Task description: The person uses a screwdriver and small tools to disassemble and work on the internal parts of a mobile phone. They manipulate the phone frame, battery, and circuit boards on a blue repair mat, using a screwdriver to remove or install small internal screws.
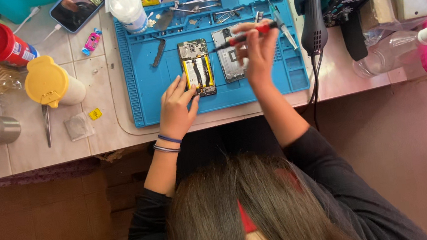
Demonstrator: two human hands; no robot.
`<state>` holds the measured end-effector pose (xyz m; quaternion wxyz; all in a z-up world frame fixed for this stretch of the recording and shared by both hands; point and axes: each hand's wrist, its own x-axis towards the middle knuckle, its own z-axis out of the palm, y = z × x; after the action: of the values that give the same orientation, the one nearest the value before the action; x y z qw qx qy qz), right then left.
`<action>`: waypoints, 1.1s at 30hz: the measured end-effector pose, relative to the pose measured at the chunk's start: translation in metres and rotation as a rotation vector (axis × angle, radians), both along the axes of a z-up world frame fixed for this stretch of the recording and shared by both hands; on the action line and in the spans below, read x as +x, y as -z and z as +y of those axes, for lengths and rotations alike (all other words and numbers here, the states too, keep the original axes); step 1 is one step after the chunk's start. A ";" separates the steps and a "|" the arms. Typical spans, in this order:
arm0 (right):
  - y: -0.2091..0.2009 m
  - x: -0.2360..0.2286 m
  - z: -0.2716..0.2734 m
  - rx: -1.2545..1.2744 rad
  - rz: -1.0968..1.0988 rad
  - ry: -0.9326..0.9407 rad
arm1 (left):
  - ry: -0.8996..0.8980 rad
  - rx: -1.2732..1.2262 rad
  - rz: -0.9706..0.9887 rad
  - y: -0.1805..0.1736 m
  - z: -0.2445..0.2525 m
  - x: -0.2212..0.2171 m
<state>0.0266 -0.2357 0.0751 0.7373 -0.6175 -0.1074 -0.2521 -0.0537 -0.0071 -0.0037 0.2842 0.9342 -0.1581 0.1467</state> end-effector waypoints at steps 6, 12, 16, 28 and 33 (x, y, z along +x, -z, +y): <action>0.009 0.035 0.036 0.061 0.039 -0.038 | 0.095 -0.061 -0.117 -0.032 -0.011 0.036; 0.046 0.047 0.026 -0.334 -0.033 -0.111 | 0.175 0.172 -0.035 -0.005 -0.028 0.044; 0.064 0.054 0.019 -0.457 -0.102 -0.075 | 0.148 0.068 -0.007 0.003 -0.027 0.045; 0.064 0.052 0.020 -0.472 -0.098 -0.127 | 0.138 0.095 -0.055 0.006 -0.027 0.042; 0.063 0.051 0.022 -0.465 -0.109 -0.151 | 0.135 0.101 -0.067 0.004 -0.027 0.042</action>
<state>0.0778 -0.2132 0.0119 0.5852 -0.7463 -0.2479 -0.1976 -0.0122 -0.0345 -0.0080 0.2406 0.9290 -0.2375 0.1505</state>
